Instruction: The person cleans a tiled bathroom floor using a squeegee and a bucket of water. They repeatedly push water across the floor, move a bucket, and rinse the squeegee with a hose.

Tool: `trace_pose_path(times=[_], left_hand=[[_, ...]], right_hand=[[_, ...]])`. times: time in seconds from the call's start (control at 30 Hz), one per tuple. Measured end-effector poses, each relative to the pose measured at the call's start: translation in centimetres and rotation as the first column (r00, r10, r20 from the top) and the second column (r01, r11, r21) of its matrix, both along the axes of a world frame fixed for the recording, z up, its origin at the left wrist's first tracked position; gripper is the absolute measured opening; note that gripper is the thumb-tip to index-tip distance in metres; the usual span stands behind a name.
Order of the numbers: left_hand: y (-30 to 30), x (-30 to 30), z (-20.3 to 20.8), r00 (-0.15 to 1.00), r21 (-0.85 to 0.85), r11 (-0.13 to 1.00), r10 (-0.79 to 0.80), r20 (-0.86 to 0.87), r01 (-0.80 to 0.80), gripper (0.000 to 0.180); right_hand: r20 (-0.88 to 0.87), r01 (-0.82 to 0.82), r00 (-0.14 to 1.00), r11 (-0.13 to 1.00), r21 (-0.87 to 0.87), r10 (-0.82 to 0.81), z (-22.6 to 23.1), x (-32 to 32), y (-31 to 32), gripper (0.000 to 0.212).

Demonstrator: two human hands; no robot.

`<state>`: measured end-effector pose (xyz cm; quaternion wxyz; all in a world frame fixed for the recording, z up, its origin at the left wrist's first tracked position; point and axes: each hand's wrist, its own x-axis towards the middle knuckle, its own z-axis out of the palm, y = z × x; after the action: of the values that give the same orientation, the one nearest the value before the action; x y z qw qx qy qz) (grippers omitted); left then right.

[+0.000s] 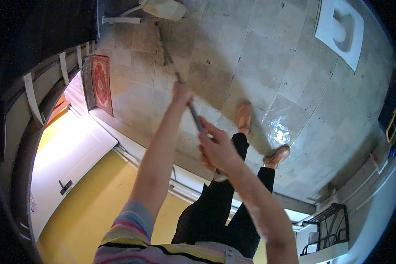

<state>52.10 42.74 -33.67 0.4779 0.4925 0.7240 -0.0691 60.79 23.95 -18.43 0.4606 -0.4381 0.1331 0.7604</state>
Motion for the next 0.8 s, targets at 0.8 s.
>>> trace_pose_path(times=[0.8], left_hand=[[-7.6,17.2,5.9,0.981,-0.179,0.984,0.045,0.188,-0.011,0.019]], right_hand=[[0.005,0.174,0.984,0.969,-0.177,-0.176,7.0,12.9,-5.1,0.053]])
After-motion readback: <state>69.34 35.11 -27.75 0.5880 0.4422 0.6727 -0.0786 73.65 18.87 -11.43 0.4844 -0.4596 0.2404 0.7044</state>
